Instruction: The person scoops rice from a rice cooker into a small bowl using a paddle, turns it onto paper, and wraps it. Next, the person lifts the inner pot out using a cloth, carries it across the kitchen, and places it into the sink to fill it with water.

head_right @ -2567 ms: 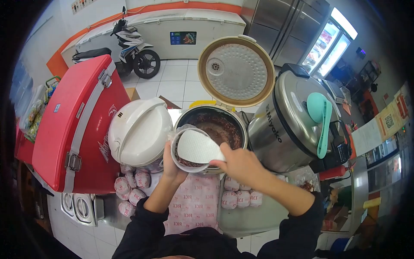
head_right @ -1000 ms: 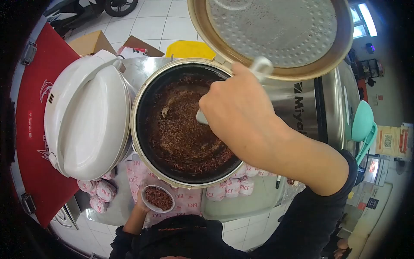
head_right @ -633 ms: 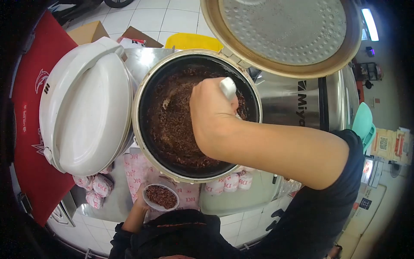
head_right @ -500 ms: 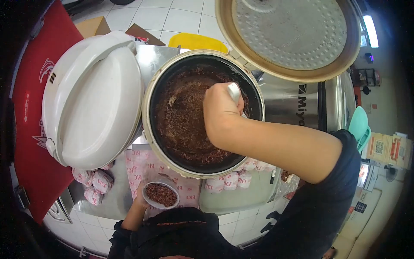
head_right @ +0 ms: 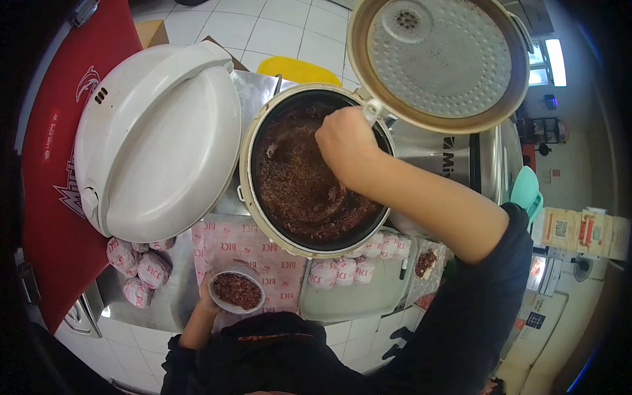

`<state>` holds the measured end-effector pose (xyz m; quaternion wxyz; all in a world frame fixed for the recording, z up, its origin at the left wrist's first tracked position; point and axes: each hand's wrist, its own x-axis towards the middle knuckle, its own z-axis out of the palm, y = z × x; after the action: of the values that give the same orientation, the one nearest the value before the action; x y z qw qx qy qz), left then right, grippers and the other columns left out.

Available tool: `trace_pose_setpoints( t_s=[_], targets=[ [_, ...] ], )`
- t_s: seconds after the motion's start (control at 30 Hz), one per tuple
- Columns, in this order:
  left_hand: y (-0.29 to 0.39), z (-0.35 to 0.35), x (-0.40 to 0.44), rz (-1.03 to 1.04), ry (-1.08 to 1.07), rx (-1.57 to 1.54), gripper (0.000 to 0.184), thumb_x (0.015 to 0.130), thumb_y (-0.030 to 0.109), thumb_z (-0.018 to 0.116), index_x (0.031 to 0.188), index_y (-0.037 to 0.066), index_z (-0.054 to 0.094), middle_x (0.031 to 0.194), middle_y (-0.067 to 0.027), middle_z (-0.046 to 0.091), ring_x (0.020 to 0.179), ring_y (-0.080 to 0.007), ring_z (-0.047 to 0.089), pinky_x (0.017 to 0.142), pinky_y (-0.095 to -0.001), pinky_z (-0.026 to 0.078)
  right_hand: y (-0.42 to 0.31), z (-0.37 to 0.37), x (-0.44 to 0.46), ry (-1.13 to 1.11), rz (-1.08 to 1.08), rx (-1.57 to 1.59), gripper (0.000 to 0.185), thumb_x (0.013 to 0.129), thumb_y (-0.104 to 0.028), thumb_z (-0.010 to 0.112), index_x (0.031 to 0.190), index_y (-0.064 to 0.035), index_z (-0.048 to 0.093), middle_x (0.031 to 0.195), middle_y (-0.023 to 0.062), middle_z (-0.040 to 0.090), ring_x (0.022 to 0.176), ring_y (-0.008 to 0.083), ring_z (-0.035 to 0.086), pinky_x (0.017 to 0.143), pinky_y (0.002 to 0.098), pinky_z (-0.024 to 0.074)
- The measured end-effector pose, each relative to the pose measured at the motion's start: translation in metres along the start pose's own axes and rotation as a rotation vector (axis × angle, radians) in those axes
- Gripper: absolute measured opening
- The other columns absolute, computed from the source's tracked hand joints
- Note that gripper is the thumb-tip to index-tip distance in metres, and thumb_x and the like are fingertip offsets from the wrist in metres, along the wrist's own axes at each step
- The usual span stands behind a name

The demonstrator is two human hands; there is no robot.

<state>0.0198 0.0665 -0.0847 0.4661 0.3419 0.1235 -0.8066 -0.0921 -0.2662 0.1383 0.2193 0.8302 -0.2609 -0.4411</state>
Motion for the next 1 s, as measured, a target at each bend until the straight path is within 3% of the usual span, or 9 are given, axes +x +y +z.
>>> trace_pose_setpoints(
  t_s=[0.1,0.33,0.4,0.63,0.77,0.83,0.87,1.0],
  targets=[
    [0.002,0.004,-0.004,0.005,0.034,-0.001,0.070,0.081,0.053,0.034,0.124,-0.002,0.044,0.120,-0.0213,0.052,0.107,-0.0355,0.053,0.092,-0.0458,0.043,-0.009,0.012,-0.003,0.012,-0.081,-0.175,0.006,0.069,-0.019,0.063,0.072,-0.0168,0.068,0.068,-0.0001,0.064,0.066,0.0147,0.062,0.050,0.0311,0.0393],
    [0.004,0.005,-0.007,0.022,-0.083,-0.009,0.072,0.081,0.054,0.032,0.128,-0.001,0.041,0.124,-0.0205,0.049,0.110,-0.0353,0.051,0.093,-0.0466,0.042,-0.009,0.016,-0.011,-0.041,-0.112,0.028,0.009,0.073,-0.016,0.060,0.071,-0.0142,0.068,0.069,0.0038,0.065,0.067,0.0172,0.065,0.051,0.0303,0.0451],
    [0.009,0.008,-0.011,0.003,-0.066,0.025,0.072,0.082,0.053,0.031,0.129,0.000,0.039,0.125,-0.0204,0.048,0.111,-0.0353,0.050,0.094,-0.0470,0.041,-0.002,0.006,-0.012,0.042,-0.033,0.114,0.009,0.074,-0.016,0.060,0.071,-0.0135,0.069,0.072,0.0051,0.066,0.070,0.0179,0.066,0.054,0.0290,0.0475],
    [0.003,-0.006,-0.002,0.074,-0.189,-0.033,0.072,0.082,0.054,0.030,0.130,0.001,0.038,0.125,-0.0206,0.047,0.112,-0.0353,0.050,0.094,-0.0475,0.041,-0.012,-0.003,-0.025,-0.063,-0.075,0.108,0.010,0.074,-0.015,0.060,0.072,-0.0126,0.069,0.073,0.0067,0.067,0.070,0.0197,0.066,0.055,0.0293,0.0484],
    [0.002,-0.005,-0.001,0.081,-0.165,-0.090,0.070,0.083,0.053,0.034,0.128,0.000,0.040,0.123,-0.0203,0.049,0.110,-0.0340,0.052,0.093,-0.0468,0.042,-0.008,0.002,-0.026,0.037,-0.074,0.208,0.010,0.071,-0.013,0.059,0.069,-0.0128,0.068,0.071,0.0083,0.066,0.069,0.0206,0.065,0.058,0.0301,0.0472],
    [0.003,-0.006,-0.001,0.093,-0.168,-0.086,0.069,0.083,0.052,0.036,0.127,-0.001,0.040,0.123,-0.0201,0.050,0.109,-0.0336,0.052,0.093,-0.0462,0.043,0.009,-0.005,-0.028,0.160,-0.197,0.160,0.008,0.069,-0.013,0.059,0.064,-0.0126,0.065,0.065,0.0074,0.064,0.065,0.0210,0.064,0.061,0.0329,0.0440],
    [0.003,-0.007,-0.001,0.109,-0.166,-0.088,0.067,0.083,0.050,0.036,0.126,-0.002,0.041,0.122,-0.0201,0.050,0.109,-0.0333,0.052,0.093,-0.0455,0.043,0.014,0.008,-0.028,0.299,-0.207,0.215,0.010,0.069,-0.014,0.058,0.060,-0.0130,0.063,0.060,0.0068,0.062,0.061,0.0211,0.061,0.068,0.0344,0.0399],
    [0.007,0.001,0.000,0.139,-0.231,-0.087,0.065,0.084,0.048,0.035,0.125,-0.002,0.041,0.121,-0.0199,0.051,0.109,-0.0331,0.052,0.093,-0.0442,0.043,0.018,0.010,-0.035,0.101,-0.334,0.186,0.012,0.070,-0.013,0.056,0.059,-0.0129,0.063,0.059,0.0072,0.061,0.060,0.0201,0.060,0.078,0.0340,0.0348]
  ],
)
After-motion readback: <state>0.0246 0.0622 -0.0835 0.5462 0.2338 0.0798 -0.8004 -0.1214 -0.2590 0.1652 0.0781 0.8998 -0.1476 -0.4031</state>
